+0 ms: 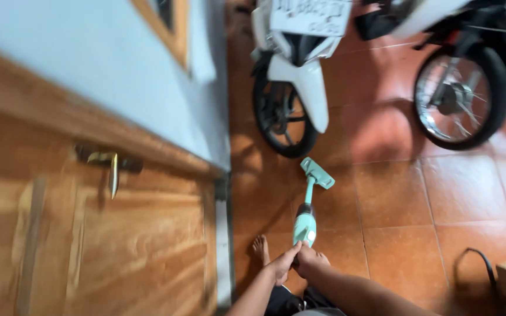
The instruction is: Vacuuming the tiled floor in a garage area around parked motorcycles.
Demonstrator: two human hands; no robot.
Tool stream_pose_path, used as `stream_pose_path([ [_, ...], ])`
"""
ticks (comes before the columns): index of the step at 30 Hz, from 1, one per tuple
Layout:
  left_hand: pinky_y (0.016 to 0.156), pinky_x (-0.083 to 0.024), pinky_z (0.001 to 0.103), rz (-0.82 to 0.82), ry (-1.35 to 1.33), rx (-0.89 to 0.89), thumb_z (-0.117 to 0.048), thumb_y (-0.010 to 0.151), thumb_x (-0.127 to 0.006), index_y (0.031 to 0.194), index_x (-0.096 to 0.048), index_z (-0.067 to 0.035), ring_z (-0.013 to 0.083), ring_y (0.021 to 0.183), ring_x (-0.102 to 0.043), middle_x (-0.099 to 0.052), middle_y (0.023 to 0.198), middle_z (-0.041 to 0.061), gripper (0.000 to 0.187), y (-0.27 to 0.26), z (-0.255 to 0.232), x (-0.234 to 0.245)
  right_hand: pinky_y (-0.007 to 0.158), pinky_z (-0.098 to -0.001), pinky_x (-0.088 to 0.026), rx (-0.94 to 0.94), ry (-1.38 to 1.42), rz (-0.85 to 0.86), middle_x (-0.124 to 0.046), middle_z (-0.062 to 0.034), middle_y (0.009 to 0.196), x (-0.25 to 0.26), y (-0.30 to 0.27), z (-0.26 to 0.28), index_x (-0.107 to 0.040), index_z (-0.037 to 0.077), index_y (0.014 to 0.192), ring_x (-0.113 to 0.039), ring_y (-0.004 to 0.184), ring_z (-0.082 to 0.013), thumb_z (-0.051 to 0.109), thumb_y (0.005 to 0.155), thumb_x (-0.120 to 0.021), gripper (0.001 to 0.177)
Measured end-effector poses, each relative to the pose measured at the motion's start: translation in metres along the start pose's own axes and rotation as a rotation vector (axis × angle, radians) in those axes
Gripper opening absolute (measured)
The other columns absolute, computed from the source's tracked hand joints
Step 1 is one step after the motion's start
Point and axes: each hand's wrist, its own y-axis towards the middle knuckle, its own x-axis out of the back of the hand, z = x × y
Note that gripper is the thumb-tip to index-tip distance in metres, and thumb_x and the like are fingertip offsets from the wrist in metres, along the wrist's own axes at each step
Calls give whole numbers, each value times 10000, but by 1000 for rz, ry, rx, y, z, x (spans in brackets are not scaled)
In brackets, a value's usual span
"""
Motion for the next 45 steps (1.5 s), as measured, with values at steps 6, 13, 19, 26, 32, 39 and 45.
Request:
stream_pose_path([
  [6,1193,96,616,118,183,368,-913,751,-246,1652,-69,-345,355,1572,115,38,1736,56,1079,-27,-59,24,845,-471,-570,58,101,-95,-672,-220,1237,-50,37,-3,-585,16,1277,-682,1029,-365,507,1051,-412,567],
  [13,1211,119,538,278,288,381,-932,818,-218,1661,-10,-284,324,1560,187,136,1724,60,1083,-32,-69,79,679,-482,-593,155,106,-250,-648,-181,1092,-87,42,-14,-582,13,1227,-651,866,-330,506,1052,-469,535],
  [19,1231,115,523,332,281,413,-915,861,-240,1657,68,-282,288,1555,259,210,1708,137,1063,-57,-87,96,568,-443,-512,159,2,-327,-601,-143,876,-101,8,-31,-618,-28,1027,-567,720,-289,537,1069,-443,593],
  [26,1248,-126,452,367,387,479,-920,868,-212,1651,-51,-239,348,1572,-145,-77,1730,90,1050,-44,-81,118,700,-479,-517,55,64,-277,-600,-124,934,-114,18,-58,-612,2,1127,-559,824,-281,491,1080,-429,523],
  [32,1228,-182,462,397,534,532,-883,872,-132,1654,-133,-300,262,1552,-246,-216,1717,22,976,-67,-106,102,688,-482,-528,7,182,-230,-622,-143,966,-136,-10,-109,-599,12,1174,-583,832,-300,513,1081,-400,546],
  [39,1206,-256,498,354,554,572,-867,882,-140,1652,-176,-295,310,1513,-284,-243,1696,84,960,-75,-118,104,671,-485,-544,-62,293,-151,-653,-170,1011,-165,-31,-120,-580,26,1239,-616,844,-327,543,1083,-360,583],
  [45,1213,-253,425,363,538,571,-880,905,-181,1665,-140,-293,293,1523,-280,-224,1712,86,961,-57,-109,125,658,-487,-555,-119,377,-90,-674,-189,1043,-180,-38,-66,-567,36,1286,-640,852,-346,565,1084,-332,613],
])
